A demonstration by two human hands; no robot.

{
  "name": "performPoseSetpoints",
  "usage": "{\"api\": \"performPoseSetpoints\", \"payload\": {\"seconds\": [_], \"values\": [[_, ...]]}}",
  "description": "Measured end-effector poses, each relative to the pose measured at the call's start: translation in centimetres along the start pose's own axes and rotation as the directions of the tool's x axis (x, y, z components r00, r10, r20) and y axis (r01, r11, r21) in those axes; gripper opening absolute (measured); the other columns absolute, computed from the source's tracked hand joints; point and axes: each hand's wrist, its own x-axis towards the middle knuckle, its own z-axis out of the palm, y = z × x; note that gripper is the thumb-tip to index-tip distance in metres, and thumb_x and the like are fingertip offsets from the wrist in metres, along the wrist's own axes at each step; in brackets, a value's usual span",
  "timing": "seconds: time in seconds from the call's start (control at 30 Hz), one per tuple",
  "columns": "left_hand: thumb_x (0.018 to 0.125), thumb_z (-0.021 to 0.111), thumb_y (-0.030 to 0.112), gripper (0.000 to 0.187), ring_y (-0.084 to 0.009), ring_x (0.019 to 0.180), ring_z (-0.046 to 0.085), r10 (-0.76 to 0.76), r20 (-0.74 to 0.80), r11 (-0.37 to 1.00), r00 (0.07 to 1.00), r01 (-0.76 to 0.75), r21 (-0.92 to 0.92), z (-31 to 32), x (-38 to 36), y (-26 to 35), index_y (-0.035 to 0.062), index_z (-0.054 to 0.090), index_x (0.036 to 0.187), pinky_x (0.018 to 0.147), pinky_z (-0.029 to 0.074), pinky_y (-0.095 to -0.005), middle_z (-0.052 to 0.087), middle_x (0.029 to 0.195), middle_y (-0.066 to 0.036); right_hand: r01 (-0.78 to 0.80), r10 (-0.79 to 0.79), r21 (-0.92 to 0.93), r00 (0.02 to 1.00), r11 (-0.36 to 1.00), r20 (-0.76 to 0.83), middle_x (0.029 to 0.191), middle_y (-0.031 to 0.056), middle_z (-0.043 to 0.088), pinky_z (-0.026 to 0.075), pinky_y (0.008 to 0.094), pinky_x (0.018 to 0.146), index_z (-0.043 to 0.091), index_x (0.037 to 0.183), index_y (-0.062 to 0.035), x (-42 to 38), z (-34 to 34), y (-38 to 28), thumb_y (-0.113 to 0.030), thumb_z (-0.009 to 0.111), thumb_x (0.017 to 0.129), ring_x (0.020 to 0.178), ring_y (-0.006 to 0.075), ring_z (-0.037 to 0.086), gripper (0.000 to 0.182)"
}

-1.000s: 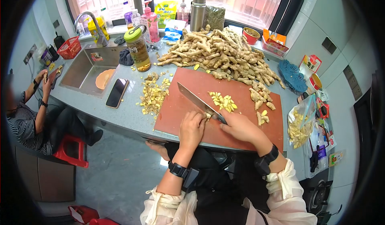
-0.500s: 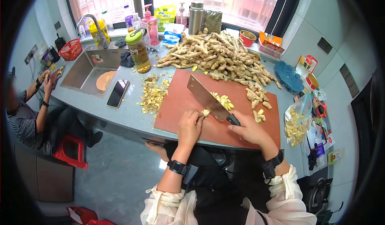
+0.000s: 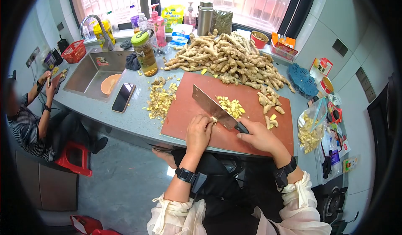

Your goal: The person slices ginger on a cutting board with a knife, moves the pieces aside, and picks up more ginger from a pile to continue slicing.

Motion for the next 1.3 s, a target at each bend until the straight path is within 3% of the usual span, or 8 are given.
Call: {"api": "performPoseSetpoints", "payload": {"seconds": [0.23, 0.37, 0.57, 0.73, 0.87, 1.03, 1.23, 1.3], "values": [[0.086, 0.075, 0.008, 0.008, -0.0315, 0.097, 0.067, -0.003, 0.018, 1.0, 1.0, 0.003, 0.002, -0.2, 0.2, 0.1, 0.0035, 0.073, 0.092, 0.086, 0.055, -0.0433, 0.072, 0.103, -0.009, -0.104, 0.126, -0.259, 0.989, 0.96, 0.071, 0.098, 0.0288, 0.069, 0.051, 0.0578, 0.083, 0.049, 0.118, -0.0038, 0.7, 0.2, -1.7, -0.022, 0.062, 0.097, 0.097, 0.0489, 0.067, 0.031], [0.085, 0.075, 0.007, 0.008, -0.0314, 0.097, 0.066, -0.003, 0.012, 1.0, 1.0, 0.003, -0.012, -0.1, 0.2, 0.1, 0.0037, 0.073, 0.092, 0.085, 0.055, -0.0429, 0.072, 0.103, -0.009, -0.093, 0.121, -0.282, 0.989, 0.955, 0.084, 0.096, 0.0284, 0.069, 0.051, 0.058, 0.082, 0.047, 0.116, -0.003, 1.6, 0.5, -1.8, -0.022, 0.06, 0.098, 0.094, 0.0494, 0.067, 0.03], [0.085, 0.075, 0.006, 0.008, -0.0319, 0.095, 0.065, 0.017, 0.007, 1.0, 1.0, -0.017, -0.017, -0.3, 0.3, 0.2, 0.0042, 0.071, 0.091, 0.084, 0.054, -0.043, 0.07, 0.1, -0.009, -0.157, 0.189, -0.258, 0.976, 0.953, 0.106, 0.1, 0.0273, 0.068, 0.05, 0.0556, 0.084, 0.051, 0.122, -0.0038, 4.1, 1.9, -1.1, -0.022, 0.065, 0.096, 0.098, 0.048, 0.066, 0.034], [0.085, 0.075, 0.006, 0.008, -0.0325, 0.092, 0.064, 0.03, -0.005, 1.0, 1.0, -0.03, -0.009, -0.1, 0.1, 0.0, 0.0042, 0.07, 0.091, 0.082, 0.054, -0.0435, 0.068, 0.098, -0.009, -0.151, 0.171, -0.22, 0.982, 0.964, 0.075, 0.097, 0.0272, 0.067, 0.049, 0.0551, 0.083, 0.05, 0.116, -0.0033, 4.7, 2.5, -1.4, -0.021, 0.066, 0.096, 0.097, 0.0476, 0.066, 0.031], [0.085, 0.075, 0.006, 0.008, -0.0322, 0.092, 0.064, 0.008, -0.006, 1.0, 1.0, -0.008, 0.001, -0.2, 0.1, 0.2, 0.0043, 0.069, 0.09, 0.081, 0.054, -0.0434, 0.068, 0.097, -0.009, -0.109, 0.135, -0.228, 0.986, 0.968, 0.102, 0.101, 0.0288, 0.069, 0.051, 0.056, 0.084, 0.049, 0.119, -0.0027, 3.2, 1.5, -0.3, -0.023, 0.062, 0.096, 0.098, 0.0485, 0.066, 0.033], [0.085, 0.075, 0.006, 0.008, -0.0323, 0.093, 0.065, 0.027, -0.026, 1.0, 0.999, -0.027, -0.009, 0.0, 0.1, 0.1, 0.0042, 0.069, 0.089, 0.081, 0.054, -0.0435, 0.068, 0.095, -0.009, -0.085, 0.086, -0.031, 0.995, 0.996, 0.056, 0.103, 0.0293, 0.068, 0.05, 0.0527, 0.085, 0.053, 0.12, -0.0019, -0.1, 0.2, 0.8, -0.021, 0.066, 0.094, 0.099, 0.0491, 0.064, 0.035], [0.086, 0.075, 0.006, 0.009, -0.0347, 0.092, 0.067, -0.004, 0.001, 1.0, 1.0, 0.004, 0.001, -0.2, 0.0, 0.1, 0.0018, 0.068, 0.09, 0.08, 0.054, -0.0436, 0.069, 0.095, -0.012, -0.191, 0.189, 0.028, 0.98, 0.981, 0.055, 0.101, 0.0291, 0.067, 0.049, 0.0518, 0.085, 0.055, 0.12, -0.002, -1.1, -0.9, -1.5, -0.021, 0.066, 0.095, 0.1, 0.0489, 0.064, 0.033], [0.086, 0.075, 0.006, 0.009, -0.0345, 0.093, 0.067, 0.003, -0.01, 1.0, 1.0, -0.003, 0.002, -0.2, 0.1, 0.1, 0.0016, 0.068, 0.09, 0.081, 0.054, -0.0433, 0.07, 0.097, -0.012, -0.155, 0.153, 0.033, 0.987, 0.987, 0.056, 0.101, 0.029, 0.067, 0.05, 0.052, 0.085, 0.055, 0.122, -0.0024, -1.0, -1.1, -2.3, -0.021, 0.066, 0.095, 0.1, 0.0487, 0.064, 0.034]]}}
